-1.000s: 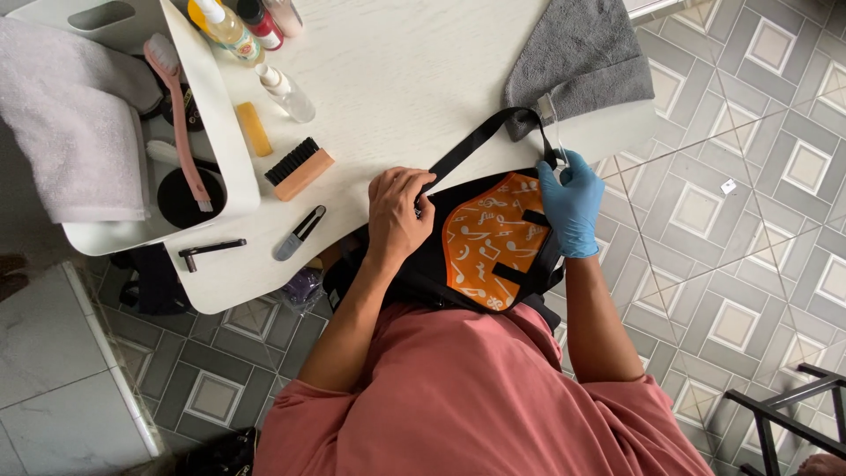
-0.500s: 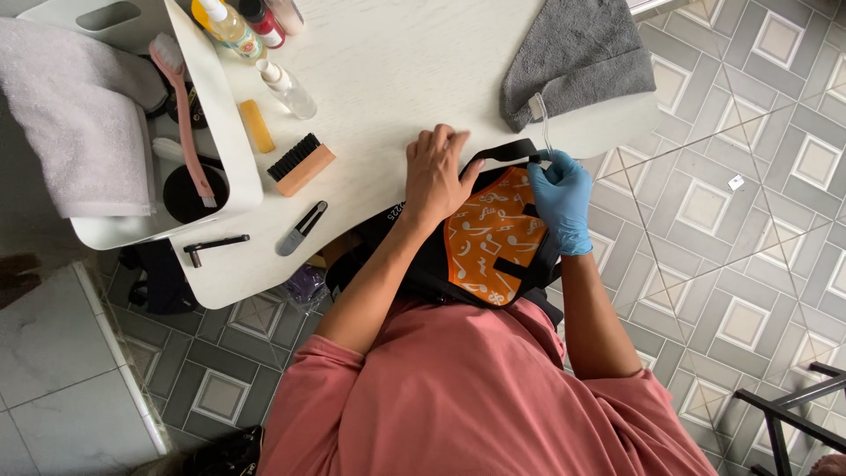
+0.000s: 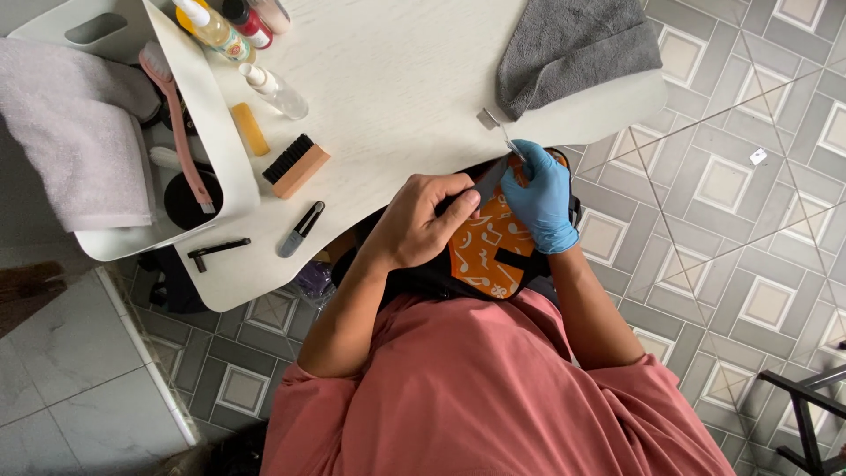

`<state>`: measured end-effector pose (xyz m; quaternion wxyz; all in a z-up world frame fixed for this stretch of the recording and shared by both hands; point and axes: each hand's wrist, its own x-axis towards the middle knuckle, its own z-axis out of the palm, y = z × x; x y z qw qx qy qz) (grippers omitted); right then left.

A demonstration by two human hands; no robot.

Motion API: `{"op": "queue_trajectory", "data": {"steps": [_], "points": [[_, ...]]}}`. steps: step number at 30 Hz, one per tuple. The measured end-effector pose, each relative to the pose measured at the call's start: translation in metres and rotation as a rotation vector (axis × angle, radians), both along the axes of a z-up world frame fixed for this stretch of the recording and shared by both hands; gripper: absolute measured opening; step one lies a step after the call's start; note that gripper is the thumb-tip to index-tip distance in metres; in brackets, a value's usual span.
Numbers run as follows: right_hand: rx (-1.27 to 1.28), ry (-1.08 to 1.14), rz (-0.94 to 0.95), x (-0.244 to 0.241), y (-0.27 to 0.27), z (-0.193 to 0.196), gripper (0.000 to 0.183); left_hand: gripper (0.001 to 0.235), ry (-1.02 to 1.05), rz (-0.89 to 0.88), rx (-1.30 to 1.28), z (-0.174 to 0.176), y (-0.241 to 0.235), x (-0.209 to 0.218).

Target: Applying dye or edge finish to a black strap using a small applicator brush

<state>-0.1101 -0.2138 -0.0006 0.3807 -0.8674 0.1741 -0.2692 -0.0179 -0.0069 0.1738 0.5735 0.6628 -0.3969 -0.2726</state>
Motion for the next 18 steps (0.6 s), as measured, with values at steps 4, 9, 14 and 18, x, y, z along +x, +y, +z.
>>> {"op": "queue_trajectory", "data": {"steps": [4, 9, 14, 18], "points": [[-0.034, -0.017, 0.008, 0.000, -0.006, -0.002, 0.040, 0.041, -0.025, -0.055, -0.009, 0.033, 0.006, -0.009], [0.161, 0.156, 0.041, -0.014, -0.032, -0.008, 0.022, 0.039, -0.013, -0.052, -0.043, 0.039, 0.008, -0.007], [0.159, 0.289, 0.047, -0.036, -0.072, -0.011, 0.013, 0.038, -0.032, -0.076, -0.059, 0.029, 0.004, -0.006], [0.192, 0.375, 0.035, -0.071, -0.132, -0.026, 0.017, 0.034, 0.008, -0.110, -0.062, 0.025, 0.002, -0.010]]}}
